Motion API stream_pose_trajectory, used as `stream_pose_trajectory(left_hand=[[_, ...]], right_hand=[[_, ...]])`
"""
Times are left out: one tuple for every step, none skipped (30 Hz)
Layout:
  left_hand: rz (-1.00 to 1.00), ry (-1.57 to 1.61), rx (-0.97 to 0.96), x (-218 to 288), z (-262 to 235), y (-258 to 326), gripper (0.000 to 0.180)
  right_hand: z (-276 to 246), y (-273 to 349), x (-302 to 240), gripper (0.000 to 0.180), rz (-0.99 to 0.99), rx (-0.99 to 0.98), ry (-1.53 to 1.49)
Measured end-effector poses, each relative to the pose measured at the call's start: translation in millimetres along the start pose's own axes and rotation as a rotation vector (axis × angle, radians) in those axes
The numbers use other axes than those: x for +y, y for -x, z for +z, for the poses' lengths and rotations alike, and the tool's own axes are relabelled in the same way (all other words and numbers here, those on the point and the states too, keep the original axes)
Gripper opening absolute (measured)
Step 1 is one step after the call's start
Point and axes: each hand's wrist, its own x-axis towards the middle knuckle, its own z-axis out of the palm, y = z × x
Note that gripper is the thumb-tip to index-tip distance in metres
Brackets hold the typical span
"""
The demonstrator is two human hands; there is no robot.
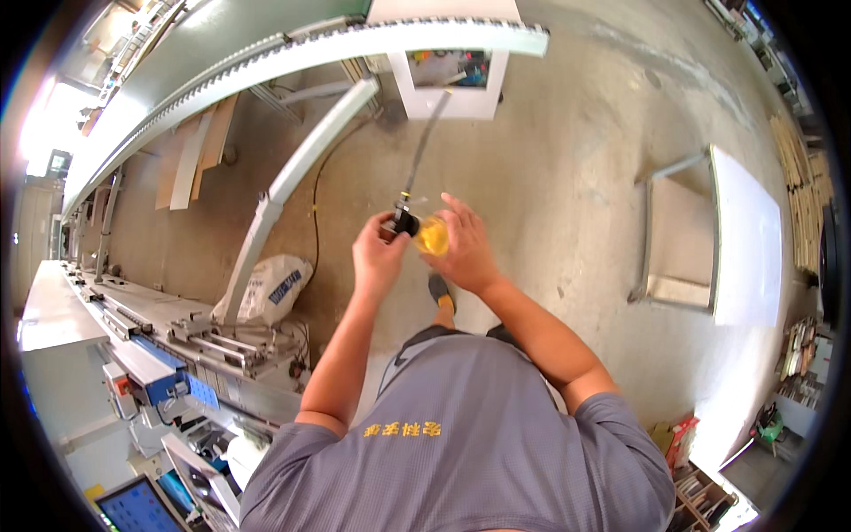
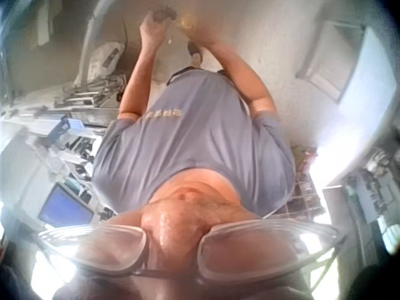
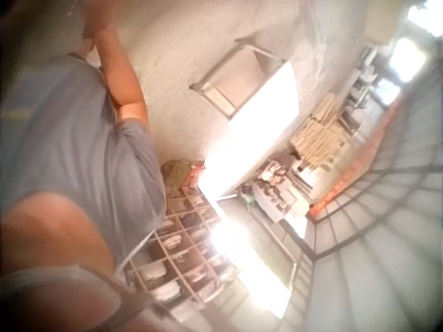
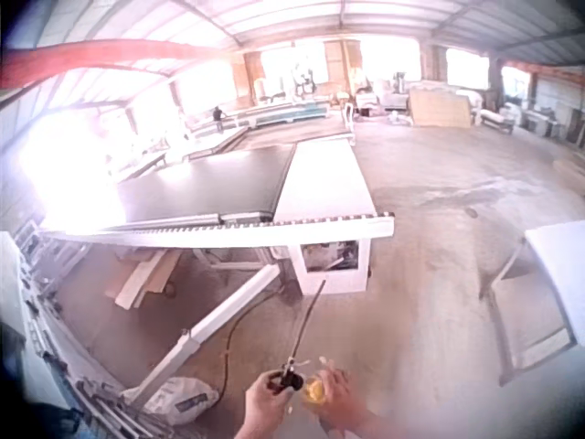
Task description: The person removes gloves, pours a green liquid into a white bucket, and handles a white circular component. They then operate a computer interface and use a spray gun to apply a substance to a sheet on a conveyor belt.
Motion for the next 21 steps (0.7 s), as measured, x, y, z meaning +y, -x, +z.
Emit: stream_pose_trajectory(left_hand=[[0.009,-0.008,-0.01,6,0,-13,0.041],[0.018,-0.016,-0.018,13,-1,-27,0.041],[0.013,-0.02,-0.032,24,-2,-40,0.042],[0.005,-0.025,-0.045,35,-4,-52,0.043],[0.021,-0.075,-0.062,41,-8,-64,0.046],[0.019,-0.082,-0.076,47,-10,-73,0.046],[0.038,-0.093,-0.081,51,-11,-84,0.047],[0.059,-0.106,-0.088,54,-12,-97,0.048],[0.047,-0.096,-0.104,54,-13,-108,0.049],[0.036,-0.087,-0.121,55,-13,-120,0.05],[0.027,-0.077,-0.138,56,-13,-132,0.05],[0.021,-0.037,-0.162,60,-16,-145,0.051],[0.011,0.001,-0.181,66,-19,-156,0.051],[0.002,0.039,-0.2,69,-20,-170,0.052],[0.042,0.076,-0.191,61,-20,-186,0.051],[0.036,0.08,-0.152,54,-23,-205,0.049],[0.03,0.082,-0.119,49,-26,-227,0.046],[0.019,0.083,-0.083,43,-30,-246,0.043],[-0.011,0.09,-0.044,40,-34,-269,0.035],[-0.024,0.094,-0.001,32,-36,-290,0.033],[-0.033,0.102,0.04,23,-36,-310,0.032]], right_hand=[[7,-21,0,0.054,-0.015,0.024,0.017],[16,-39,0,0.053,-0.03,0.047,0.032],[24,-53,1,0.051,-0.037,0.071,0.047],[31,-67,4,0.05,-0.051,0.075,0.061],[34,-80,9,0.049,-0.064,0.079,0.074],[36,-91,13,0.047,-0.074,0.086,0.087],[38,-105,17,0.044,-0.087,0.081,0.068],[38,-119,22,0.044,-0.098,0.068,0.063],[40,-132,25,0.044,-0.101,0.042,0.053],[40,-145,28,0.044,-0.104,0.017,0.044],[36,-158,32,0.044,-0.115,0.009,0.061],[30,-171,34,0.044,-0.124,0.001,0.079],[23,-189,38,0.043,-0.133,-0.009,0.091],[13,-209,44,0.044,-0.142,-0.045,0.103],[0,-231,51,0.044,-0.151,-0.081,0.114],[-11,-251,58,0.044,-0.16,-0.121,0.12],[-23,-276,69,0.045,-0.184,-0.138,0.115],[-32,-302,79,0.046,-0.21,-0.158,0.108],[-41,-332,87,0.048,-0.231,-0.183,0.133],[-44,-358,96,0.046,-0.268,-0.19,0.159],[-47,-384,105,0.045,-0.307,-0.195,0.189]])
